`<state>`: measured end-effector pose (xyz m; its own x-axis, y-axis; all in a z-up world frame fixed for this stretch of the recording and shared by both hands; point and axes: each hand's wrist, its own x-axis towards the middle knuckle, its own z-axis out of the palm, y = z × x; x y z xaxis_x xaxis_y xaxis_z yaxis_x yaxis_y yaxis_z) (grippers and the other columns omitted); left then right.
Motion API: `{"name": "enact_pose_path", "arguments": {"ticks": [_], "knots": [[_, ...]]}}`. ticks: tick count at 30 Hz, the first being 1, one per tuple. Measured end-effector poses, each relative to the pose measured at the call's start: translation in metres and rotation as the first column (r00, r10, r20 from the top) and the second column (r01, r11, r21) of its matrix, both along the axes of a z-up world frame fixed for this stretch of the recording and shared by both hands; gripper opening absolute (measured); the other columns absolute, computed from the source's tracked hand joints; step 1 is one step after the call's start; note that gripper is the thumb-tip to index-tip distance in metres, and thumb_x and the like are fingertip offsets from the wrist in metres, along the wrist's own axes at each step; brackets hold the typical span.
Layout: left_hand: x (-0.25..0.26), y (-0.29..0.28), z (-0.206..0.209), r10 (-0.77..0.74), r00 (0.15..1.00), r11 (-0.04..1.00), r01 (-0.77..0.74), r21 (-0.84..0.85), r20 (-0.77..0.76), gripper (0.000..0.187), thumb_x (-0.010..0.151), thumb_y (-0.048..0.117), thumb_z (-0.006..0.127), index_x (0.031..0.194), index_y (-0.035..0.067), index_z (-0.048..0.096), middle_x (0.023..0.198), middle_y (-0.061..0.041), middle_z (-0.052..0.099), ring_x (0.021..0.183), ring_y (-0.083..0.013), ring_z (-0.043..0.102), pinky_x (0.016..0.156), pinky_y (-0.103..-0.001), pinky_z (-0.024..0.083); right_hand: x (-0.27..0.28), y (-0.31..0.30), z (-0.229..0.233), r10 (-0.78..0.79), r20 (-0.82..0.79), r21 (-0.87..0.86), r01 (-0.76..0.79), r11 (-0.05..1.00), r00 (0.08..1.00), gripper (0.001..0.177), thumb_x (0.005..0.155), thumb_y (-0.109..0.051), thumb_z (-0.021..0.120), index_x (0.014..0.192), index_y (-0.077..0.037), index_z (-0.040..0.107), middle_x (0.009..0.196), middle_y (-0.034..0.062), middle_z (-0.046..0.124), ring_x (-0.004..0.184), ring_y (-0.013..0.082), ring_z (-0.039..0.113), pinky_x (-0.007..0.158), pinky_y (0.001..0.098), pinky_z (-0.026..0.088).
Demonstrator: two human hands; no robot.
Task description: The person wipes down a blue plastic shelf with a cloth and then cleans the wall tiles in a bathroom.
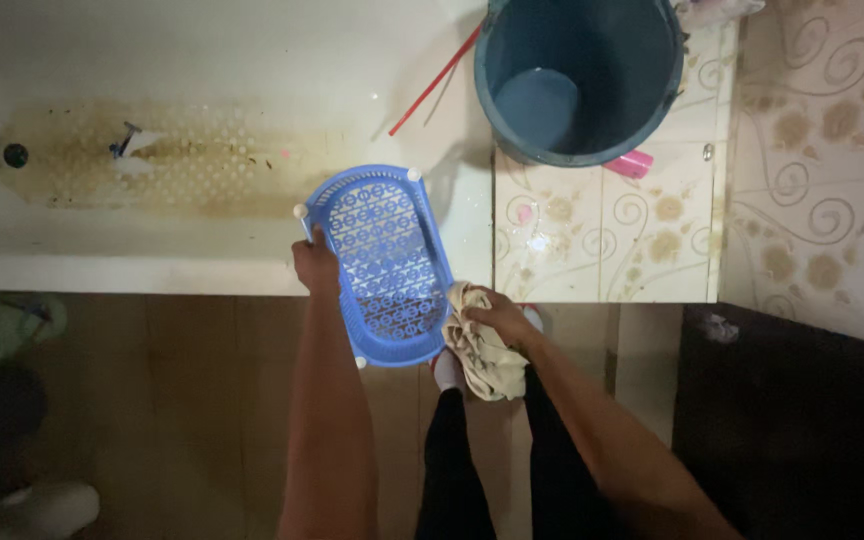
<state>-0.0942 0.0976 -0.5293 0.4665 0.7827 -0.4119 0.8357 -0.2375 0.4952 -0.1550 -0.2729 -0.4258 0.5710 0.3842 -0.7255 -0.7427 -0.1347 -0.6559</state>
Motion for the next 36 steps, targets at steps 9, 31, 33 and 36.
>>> {"name": "enact_pose_path", "arguments": {"ticks": [9, 31, 33, 36], "knots": [[-0.007, 0.005, -0.016, -0.241, 0.969, 0.955, 0.227, 0.192, 0.054, 0.048, 0.086, 0.038, 0.077, 0.113, 0.000, 0.066, 0.108, -0.024, 0.072, 0.100, -0.0429, 0.069, 0.090, -0.050, 0.052, 0.010, -0.025, 0.044, -0.038, -0.068, -0.016, 0.037, 0.999, 0.997, 0.067, 0.084, -0.021, 0.075, 0.144, -0.001, 0.053, 0.113, 0.0168, 0.072, 0.094, 0.0222, 0.070, 0.078, 0.0362, 0.058], [-0.048, -0.019, 0.047, -0.297, 0.949, 0.924, 0.314, 0.219, -0.105, 0.047, 0.090, 0.014, 0.070, 0.135, 0.014, 0.058, 0.108, -0.019, 0.075, 0.097, -0.0388, 0.071, 0.085, -0.049, 0.055, 0.107, -0.205, 0.049, -0.479, 0.000, -0.151, 0.474, 0.868, 0.878, 0.052, 0.084, -0.026, 0.075, 0.129, -0.001, 0.064, 0.106, 0.0151, 0.073, 0.088, 0.0257, 0.070, 0.077, 0.0387, 0.058], [-0.054, -0.030, 0.050, -0.257, 0.966, 0.951, 0.256, 0.172, -0.018, 0.046, 0.088, 0.010, 0.069, 0.132, 0.014, 0.057, 0.109, -0.017, 0.075, 0.097, -0.0356, 0.072, 0.084, -0.048, 0.055, 0.111, -0.187, 0.054, -0.354, -0.133, -0.078, 0.346, 0.935, 0.926, 0.058, 0.080, -0.023, 0.078, 0.131, 0.000, 0.062, 0.111, 0.0184, 0.071, 0.092, 0.0303, 0.069, 0.078, 0.0448, 0.058], [-0.074, -0.039, 0.056, -0.210, 0.976, 0.974, 0.203, 0.101, 0.061, 0.053, 0.082, -0.005, 0.061, 0.131, 0.013, 0.055, 0.113, -0.014, 0.075, 0.097, -0.0313, 0.072, 0.082, -0.045, 0.056, 0.092, -0.144, 0.056, -0.097, -0.170, -0.099, 0.081, 0.992, 0.981, 0.071, 0.076, -0.025, 0.078, 0.140, -0.009, 0.052, 0.126, 0.0137, 0.067, 0.105, 0.0286, 0.070, 0.090, 0.0412, 0.060]]}}
